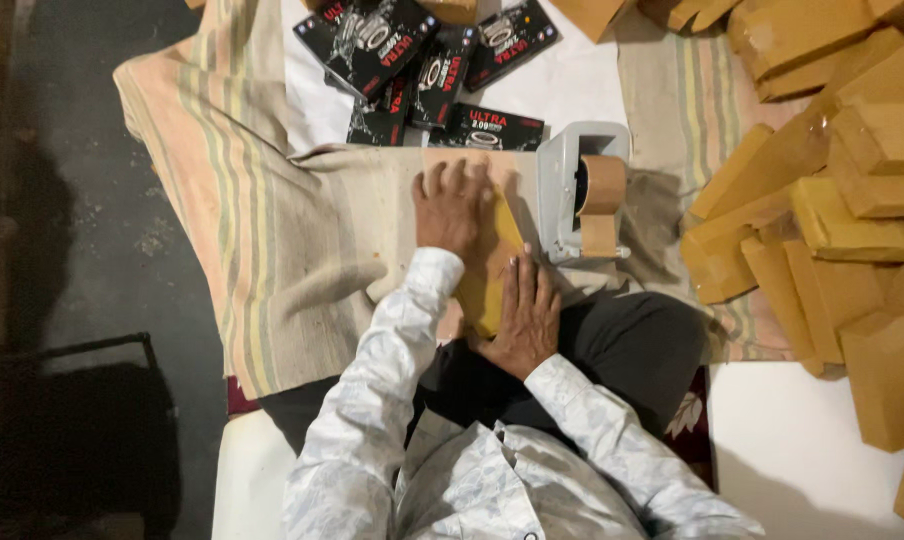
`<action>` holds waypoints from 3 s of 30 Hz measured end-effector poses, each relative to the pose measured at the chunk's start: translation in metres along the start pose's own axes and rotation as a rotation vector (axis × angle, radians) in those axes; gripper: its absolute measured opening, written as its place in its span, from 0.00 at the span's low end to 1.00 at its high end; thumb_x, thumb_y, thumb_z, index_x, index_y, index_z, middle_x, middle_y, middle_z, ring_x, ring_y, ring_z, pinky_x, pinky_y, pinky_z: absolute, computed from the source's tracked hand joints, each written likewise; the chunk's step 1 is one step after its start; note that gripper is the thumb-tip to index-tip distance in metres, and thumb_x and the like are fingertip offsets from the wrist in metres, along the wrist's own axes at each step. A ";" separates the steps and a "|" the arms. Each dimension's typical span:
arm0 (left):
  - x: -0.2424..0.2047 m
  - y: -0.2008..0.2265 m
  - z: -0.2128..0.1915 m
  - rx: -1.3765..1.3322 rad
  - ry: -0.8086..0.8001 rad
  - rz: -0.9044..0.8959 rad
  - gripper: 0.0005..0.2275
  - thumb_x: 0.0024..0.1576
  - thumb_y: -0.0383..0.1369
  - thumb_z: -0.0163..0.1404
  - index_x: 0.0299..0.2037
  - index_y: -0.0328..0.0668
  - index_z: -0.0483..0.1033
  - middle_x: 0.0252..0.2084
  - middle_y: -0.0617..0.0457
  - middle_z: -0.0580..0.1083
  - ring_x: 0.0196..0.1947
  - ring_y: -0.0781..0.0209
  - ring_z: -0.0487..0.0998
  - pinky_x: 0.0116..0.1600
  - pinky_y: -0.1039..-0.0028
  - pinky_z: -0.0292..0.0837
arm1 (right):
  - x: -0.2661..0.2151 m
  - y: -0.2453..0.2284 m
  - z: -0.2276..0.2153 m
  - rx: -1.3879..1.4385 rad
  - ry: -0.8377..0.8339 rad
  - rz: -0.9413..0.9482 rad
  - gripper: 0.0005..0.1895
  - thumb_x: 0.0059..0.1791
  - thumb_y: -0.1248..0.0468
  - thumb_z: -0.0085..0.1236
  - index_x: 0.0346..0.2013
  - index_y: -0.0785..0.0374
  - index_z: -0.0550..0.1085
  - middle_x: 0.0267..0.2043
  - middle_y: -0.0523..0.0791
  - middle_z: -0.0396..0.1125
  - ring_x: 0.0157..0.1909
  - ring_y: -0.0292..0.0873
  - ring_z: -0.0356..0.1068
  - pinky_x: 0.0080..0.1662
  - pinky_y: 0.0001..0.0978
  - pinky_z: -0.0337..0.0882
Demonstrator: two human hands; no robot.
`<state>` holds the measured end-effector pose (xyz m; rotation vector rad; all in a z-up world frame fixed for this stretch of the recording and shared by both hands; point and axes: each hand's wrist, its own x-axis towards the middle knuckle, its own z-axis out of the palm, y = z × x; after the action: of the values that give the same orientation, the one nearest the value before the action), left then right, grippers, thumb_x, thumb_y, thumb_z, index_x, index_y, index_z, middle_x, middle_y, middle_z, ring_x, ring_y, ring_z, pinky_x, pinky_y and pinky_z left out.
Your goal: The person places small black packages into small cardboard boxes, closes the flaps, and seals them with packing tape using a handheld dispenser. The sealed boxes are set aside on a pile to the right.
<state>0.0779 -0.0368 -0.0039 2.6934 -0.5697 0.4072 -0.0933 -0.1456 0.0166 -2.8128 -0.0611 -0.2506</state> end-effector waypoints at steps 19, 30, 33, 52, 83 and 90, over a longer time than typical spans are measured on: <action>-0.008 0.035 -0.012 -0.020 -0.063 0.164 0.31 0.60 0.56 0.44 0.72 0.53 0.64 0.74 0.32 0.54 0.72 0.34 0.54 0.72 0.39 0.41 | 0.003 0.000 0.017 0.065 0.105 0.099 0.72 0.33 0.33 0.71 0.72 0.76 0.46 0.75 0.63 0.42 0.65 0.69 0.54 0.61 0.63 0.56; 0.017 -0.012 -0.060 -0.070 -0.261 0.148 0.26 0.53 0.61 0.49 0.52 0.59 0.83 0.68 0.48 0.69 0.66 0.48 0.65 0.66 0.53 0.57 | 0.030 0.028 0.010 0.382 0.252 -0.143 0.50 0.36 0.44 0.71 0.66 0.66 0.68 0.70 0.60 0.55 0.70 0.63 0.58 0.66 0.56 0.63; 0.031 -0.032 -0.084 -0.095 -0.349 0.221 0.29 0.46 0.66 0.54 0.39 0.50 0.86 0.51 0.53 0.79 0.57 0.51 0.71 0.52 0.54 0.61 | 0.043 0.047 0.014 0.679 0.095 -0.004 0.44 0.40 0.39 0.63 0.62 0.64 0.71 0.57 0.53 0.67 0.60 0.51 0.68 0.60 0.45 0.70; 0.029 -0.071 0.018 -0.800 0.336 -0.661 0.24 0.68 0.51 0.42 0.42 0.33 0.77 0.32 0.39 0.75 0.35 0.44 0.73 0.43 0.61 0.70 | 0.150 0.033 0.014 0.647 0.606 0.252 0.19 0.58 0.57 0.49 0.59 0.65 0.66 0.52 0.54 0.67 0.55 0.52 0.68 0.57 0.44 0.69; -0.032 -0.070 0.008 -0.420 0.176 -0.695 0.16 0.69 0.43 0.34 0.56 0.49 0.74 0.53 0.40 0.74 0.51 0.35 0.73 0.56 0.52 0.67 | 0.182 0.040 0.052 -0.070 0.085 -0.019 0.20 0.56 0.52 0.50 0.53 0.65 0.69 0.53 0.57 0.64 0.56 0.59 0.62 0.57 0.58 0.61; -0.031 -0.066 0.000 -0.375 0.211 -0.692 0.14 0.68 0.43 0.37 0.53 0.48 0.74 0.48 0.37 0.72 0.48 0.34 0.71 0.54 0.50 0.66 | 0.081 0.006 0.062 0.221 0.317 0.179 0.35 0.59 0.58 0.47 0.76 0.68 0.50 0.76 0.66 0.43 0.73 0.70 0.48 0.70 0.60 0.53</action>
<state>0.0797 0.0299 -0.0329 2.2571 0.3218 0.3363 -0.0031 -0.1308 -0.0283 -2.5075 0.2193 -0.6029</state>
